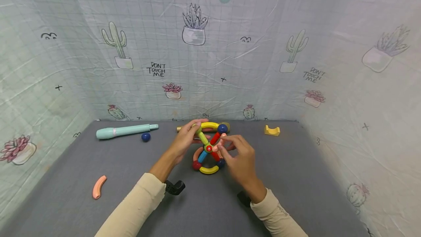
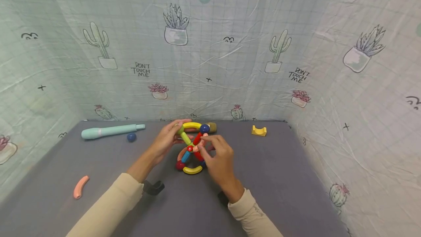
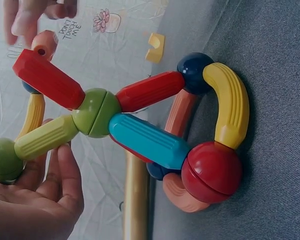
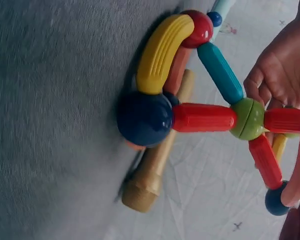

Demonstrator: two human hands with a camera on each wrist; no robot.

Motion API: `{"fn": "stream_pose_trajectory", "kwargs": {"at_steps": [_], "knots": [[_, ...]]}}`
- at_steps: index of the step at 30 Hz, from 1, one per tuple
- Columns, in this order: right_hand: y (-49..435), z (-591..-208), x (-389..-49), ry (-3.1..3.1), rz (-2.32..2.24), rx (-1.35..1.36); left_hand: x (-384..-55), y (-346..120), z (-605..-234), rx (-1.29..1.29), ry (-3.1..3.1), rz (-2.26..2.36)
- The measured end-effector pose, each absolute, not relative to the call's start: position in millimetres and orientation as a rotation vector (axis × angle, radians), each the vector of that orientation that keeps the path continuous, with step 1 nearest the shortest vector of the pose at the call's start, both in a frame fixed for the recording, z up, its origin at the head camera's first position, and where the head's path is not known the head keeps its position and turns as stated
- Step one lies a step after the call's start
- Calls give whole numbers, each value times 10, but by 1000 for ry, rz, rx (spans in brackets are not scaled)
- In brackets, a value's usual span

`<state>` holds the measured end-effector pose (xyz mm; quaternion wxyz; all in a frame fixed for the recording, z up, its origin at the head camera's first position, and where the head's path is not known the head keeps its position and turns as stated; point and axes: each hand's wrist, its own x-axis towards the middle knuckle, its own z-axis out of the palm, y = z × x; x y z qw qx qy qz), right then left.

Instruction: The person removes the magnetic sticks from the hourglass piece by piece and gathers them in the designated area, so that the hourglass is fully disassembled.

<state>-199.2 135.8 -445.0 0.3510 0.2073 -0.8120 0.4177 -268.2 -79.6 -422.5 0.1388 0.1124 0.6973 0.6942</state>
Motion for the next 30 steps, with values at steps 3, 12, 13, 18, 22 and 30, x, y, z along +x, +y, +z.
{"fn": "stream_pose_trajectory", "kwargs": {"at_steps": [3, 12, 13, 18, 22, 30], "knots": [[1362, -4447, -2014, -2144, 1199, 349, -2681, -802, -4225, 314, 2018, 2008], [1321, -4453, -2121, -2306, 1450, 72, -2668, -803, -4228, 320, 2003, 2025], [1315, -4462, -2130, -2307, 1456, 66, -2668, -802, -4230, 321, 2004, 2024], [1294, -4506, -2154, -2279, 1492, 97, -2675, -790, -4237, 316, 2007, 2022], [1288, -4513, -2157, -2265, 1493, 122, -2680, -791, -4240, 304, 2019, 2019], [1323, -4518, -2136, -2324, 1461, 145, -2676, -803, -4246, 309, 2031, 2013]]}}
